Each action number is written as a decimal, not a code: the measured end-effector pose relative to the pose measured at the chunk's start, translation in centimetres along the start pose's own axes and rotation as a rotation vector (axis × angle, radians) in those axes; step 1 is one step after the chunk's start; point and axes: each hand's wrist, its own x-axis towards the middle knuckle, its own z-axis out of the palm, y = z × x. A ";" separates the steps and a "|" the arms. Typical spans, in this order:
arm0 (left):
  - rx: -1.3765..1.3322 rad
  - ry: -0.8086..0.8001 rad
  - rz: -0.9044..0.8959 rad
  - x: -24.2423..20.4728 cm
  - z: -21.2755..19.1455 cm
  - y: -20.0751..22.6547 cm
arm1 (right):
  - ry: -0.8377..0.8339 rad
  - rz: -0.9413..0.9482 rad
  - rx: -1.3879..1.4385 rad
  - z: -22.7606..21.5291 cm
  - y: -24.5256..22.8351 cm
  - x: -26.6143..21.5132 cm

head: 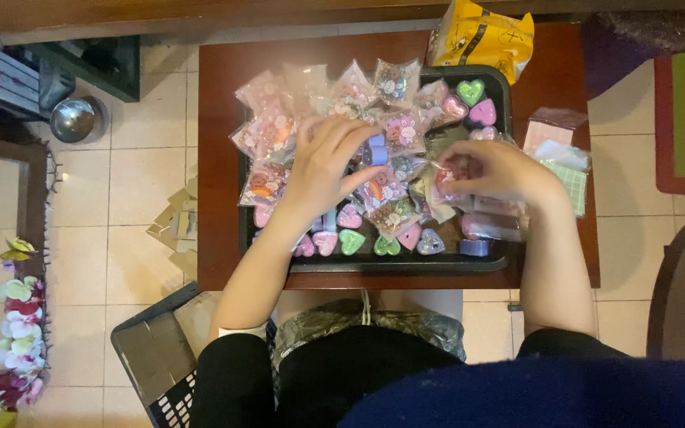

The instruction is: Sorting and organizing small packaged charms or craft items from a tray.

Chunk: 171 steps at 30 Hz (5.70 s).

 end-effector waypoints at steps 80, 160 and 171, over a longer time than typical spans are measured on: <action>-0.266 -0.225 0.152 5.6 22.6 11.2 | 0.537 0.089 0.849 2.2 18.6 -6.4; -0.974 0.201 -0.718 -2.9 -4.3 -6.7 | 0.265 -0.671 1.005 6.9 -7.4 11.6; -1.079 0.003 -0.663 -5.2 -6.7 -9.5 | 0.104 -0.520 0.992 6.5 -9.3 10.8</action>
